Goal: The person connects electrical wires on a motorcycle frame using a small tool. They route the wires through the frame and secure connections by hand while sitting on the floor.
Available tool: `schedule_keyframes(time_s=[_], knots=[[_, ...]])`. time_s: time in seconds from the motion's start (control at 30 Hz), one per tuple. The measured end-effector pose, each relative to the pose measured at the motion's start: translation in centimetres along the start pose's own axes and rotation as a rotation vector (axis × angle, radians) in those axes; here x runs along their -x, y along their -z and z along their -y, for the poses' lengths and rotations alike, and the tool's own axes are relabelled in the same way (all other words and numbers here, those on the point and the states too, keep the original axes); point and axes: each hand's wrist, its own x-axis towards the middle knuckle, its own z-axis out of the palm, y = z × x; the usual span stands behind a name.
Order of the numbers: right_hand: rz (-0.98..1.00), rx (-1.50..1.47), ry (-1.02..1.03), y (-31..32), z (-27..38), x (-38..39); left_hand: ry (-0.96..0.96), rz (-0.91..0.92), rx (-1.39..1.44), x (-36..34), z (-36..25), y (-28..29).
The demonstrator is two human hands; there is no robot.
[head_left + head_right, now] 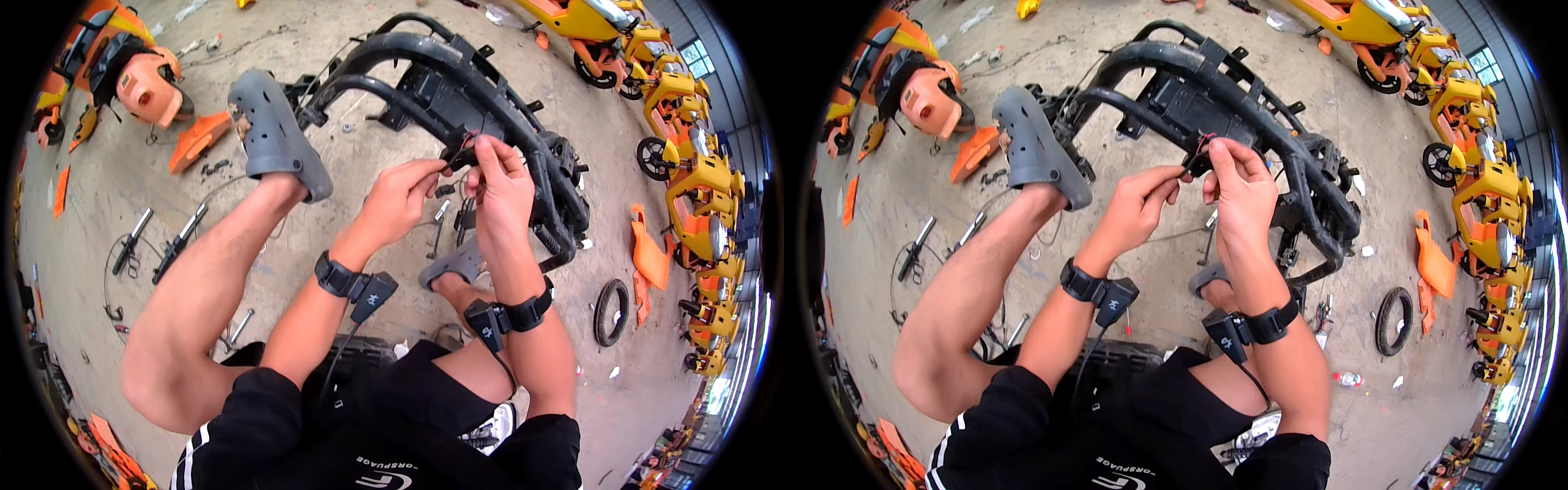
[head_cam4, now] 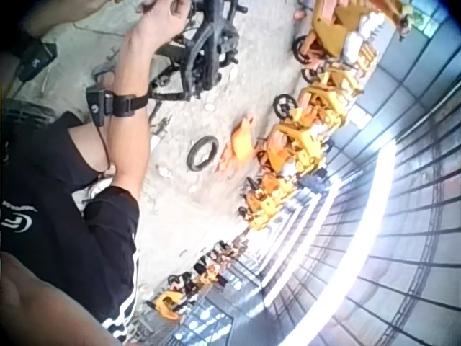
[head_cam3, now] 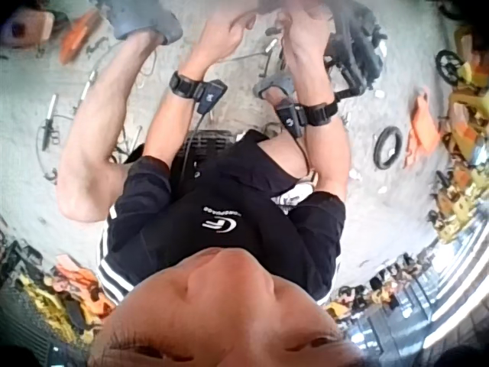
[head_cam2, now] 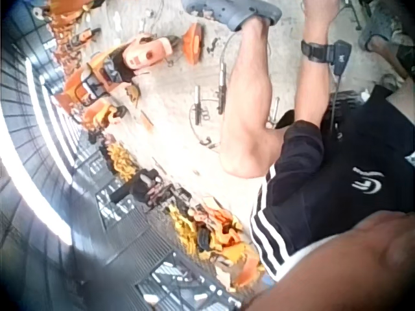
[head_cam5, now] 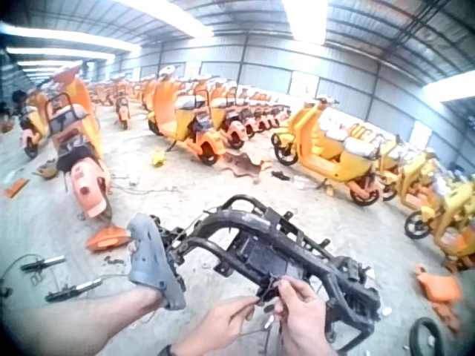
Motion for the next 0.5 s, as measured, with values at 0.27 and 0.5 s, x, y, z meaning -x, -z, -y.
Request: schedule_keyframes(time_s=[0.27, 0.5], knots=[[-0.004, 0.415, 0.222, -0.1, 0.1, -0.2, -0.064, 0.051, -0.095, 0.2, 0.4, -0.6], [0.048, 1.013, 0.522, 0.8, 1.2, -1.3, 0.084, 0.091, -0.09, -0.3, 2.5, 0.5]])
